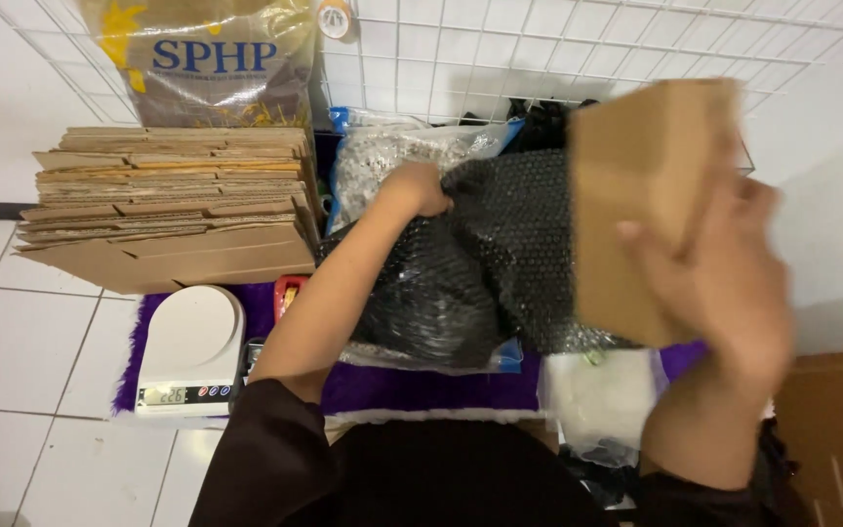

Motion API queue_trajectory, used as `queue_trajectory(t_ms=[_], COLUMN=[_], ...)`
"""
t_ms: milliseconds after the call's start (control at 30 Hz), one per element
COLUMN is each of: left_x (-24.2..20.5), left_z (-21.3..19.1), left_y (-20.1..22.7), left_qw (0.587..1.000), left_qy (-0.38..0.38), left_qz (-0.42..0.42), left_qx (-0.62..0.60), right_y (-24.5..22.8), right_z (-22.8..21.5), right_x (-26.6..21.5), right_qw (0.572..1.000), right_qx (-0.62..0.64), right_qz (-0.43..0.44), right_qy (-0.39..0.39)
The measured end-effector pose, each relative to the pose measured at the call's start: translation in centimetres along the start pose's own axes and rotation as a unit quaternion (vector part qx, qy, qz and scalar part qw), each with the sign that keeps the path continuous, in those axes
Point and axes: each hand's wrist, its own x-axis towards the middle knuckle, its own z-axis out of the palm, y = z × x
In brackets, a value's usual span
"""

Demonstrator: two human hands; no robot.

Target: The person weighs a small bag of white gravel on a scale, places the bag inside a larger bag of gravel, puts that bag into a cardboard box, and then wraps the box in black bubble wrap, securing it with tape.

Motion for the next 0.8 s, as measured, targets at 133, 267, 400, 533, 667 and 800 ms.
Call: queue_trajectory(t_ms=[133,267,400,533,667,800], left_x=[-1.8,-3.5,-11.0,-21.9,-23.9,-21.2], left_z=[-1.6,-1.4,-0.3,2.8,6.3,9.1], left_y=[-1.1,-4.9,-5.5,-4.8,-7.6,-10.1], left_qw=[0.997,0.945,0.817,0.837,0.942,0.928], left_qy=[0.008,0.299,0.550,0.535,0.200,0.196], left_qz=[-0.044,0.132,0.174,0.044,-0.200,-0.222], left_qx=[-0.071,0.030,0.022,-0.109,-0.182,-0.225], right_y=[-4.6,-5.8,-5.4,-4.9,-4.4,-3.6], right_z=[4.3,11.6,15.1,15.4,14.7,15.4], right_x=[0.7,3.1,4.3,5.0,5.0,6.1], right_qw=[0.995,0.983,0.979,0.979,0.976,0.977], right_qx=[0.030,-0.009,-0.051,-0.055,-0.082,-0.102], right_qz=[-0.067,-0.120,-0.110,-0.095,-0.067,-0.072], right_qy=[-0.066,-0.140,-0.165,-0.173,-0.189,-0.173])
